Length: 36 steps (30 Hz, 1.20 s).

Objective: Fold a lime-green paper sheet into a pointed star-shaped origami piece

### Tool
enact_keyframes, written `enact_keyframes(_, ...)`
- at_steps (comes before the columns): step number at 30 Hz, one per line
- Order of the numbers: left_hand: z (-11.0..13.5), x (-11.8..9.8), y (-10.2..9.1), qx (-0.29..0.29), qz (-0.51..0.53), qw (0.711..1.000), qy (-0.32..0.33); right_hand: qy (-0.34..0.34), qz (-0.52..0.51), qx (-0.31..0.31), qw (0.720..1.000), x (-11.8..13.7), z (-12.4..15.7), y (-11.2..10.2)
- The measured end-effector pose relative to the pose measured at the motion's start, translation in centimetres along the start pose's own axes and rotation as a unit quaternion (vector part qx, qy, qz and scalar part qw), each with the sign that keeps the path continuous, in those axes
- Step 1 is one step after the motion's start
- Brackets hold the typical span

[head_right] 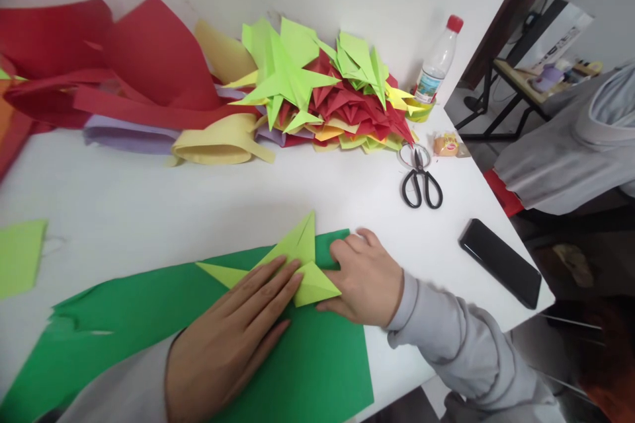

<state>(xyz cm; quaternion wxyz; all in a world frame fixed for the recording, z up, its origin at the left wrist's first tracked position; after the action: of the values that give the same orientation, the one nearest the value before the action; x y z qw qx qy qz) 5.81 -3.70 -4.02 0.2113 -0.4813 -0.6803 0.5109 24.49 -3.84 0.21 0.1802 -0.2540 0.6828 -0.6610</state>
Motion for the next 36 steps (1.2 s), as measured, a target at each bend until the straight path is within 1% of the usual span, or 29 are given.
enact_keyframes(4, 0.0, 0.0, 0.1, 0.003, 0.000, 1.000, -0.003, 0.017, 0.004, -0.009, 1.000, 0.2, 0.0, 0.4)
enact_keyframes(9, 0.0, 0.0, 0.0, 0.003, 0.001, 1.000, -0.005, 0.025, -0.001, 0.002, 1.000, -0.1, 0.0, 0.1)
enact_keyframes(12, 0.0, 0.1, -0.1, -0.003, 0.013, 1.000, -0.012, 0.009, -0.007, -0.002, 1.000, -0.2, -0.2, -0.1)
enact_keyframes(18, -0.3, 0.7, -0.4, -0.016, 0.057, 0.997, -0.058, -0.019, -0.037, -0.060, 0.997, 0.3, -0.5, 0.1)
enact_keyframes(22, -1.0, 1.1, -0.8, -0.049, 0.055, 0.996, -0.047, -0.026, -0.038, -0.055, 0.997, 0.8, -0.7, 0.4)
enact_keyframes(25, -1.4, 1.8, -0.8, -0.054, 0.097, 0.991, -0.073, -0.029, -0.040, -0.051, 0.998, 1.0, -0.7, 0.3)
enact_keyframes(27, -1.7, 2.5, -0.7, -0.031, 0.136, 0.985, -0.104, -0.030, -0.034, -0.046, 0.998, 0.9, -0.6, 0.3)
enact_keyframes(29, -2.0, 2.9, -0.7, -0.014, 0.162, 0.981, -0.110, -0.029, -0.026, -0.040, 0.998, 0.8, -0.6, 0.4)
enact_keyframes(30, -2.2, 3.1, -0.9, -0.028, 0.168, 0.979, -0.114, -0.026, -0.024, -0.037, 0.999, 0.8, -0.6, 0.4)
enact_keyframes(31, -2.4, 3.2, -1.0, -0.042, 0.172, 0.978, -0.107, -0.022, -0.020, -0.034, 0.999, 0.7, -0.6, 0.4)
enact_keyframes(32, -2.6, 3.2, -1.1, -0.035, 0.175, 0.979, -0.096, -0.018, -0.015, -0.033, 0.999, 0.7, -0.7, 0.4)
enact_keyframes(36, -3.0, 3.2, -1.1, -0.038, 0.179, 0.980, -0.078, -0.002, 0.027, -0.031, 0.999, 0.7, -0.8, 0.4)
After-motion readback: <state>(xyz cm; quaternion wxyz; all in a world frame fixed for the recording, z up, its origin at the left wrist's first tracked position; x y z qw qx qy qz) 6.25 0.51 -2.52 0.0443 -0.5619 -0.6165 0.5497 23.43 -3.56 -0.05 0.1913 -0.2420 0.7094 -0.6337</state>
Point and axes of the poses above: each hand's wrist, its own z-axis away from the middle knuckle, its own y-axis out of the palm, x = y × z, the point moved 3 cm from there along -z, towards the middle knuckle, and after that the axes turned 4 degrees about z, right-handed, at the moved point
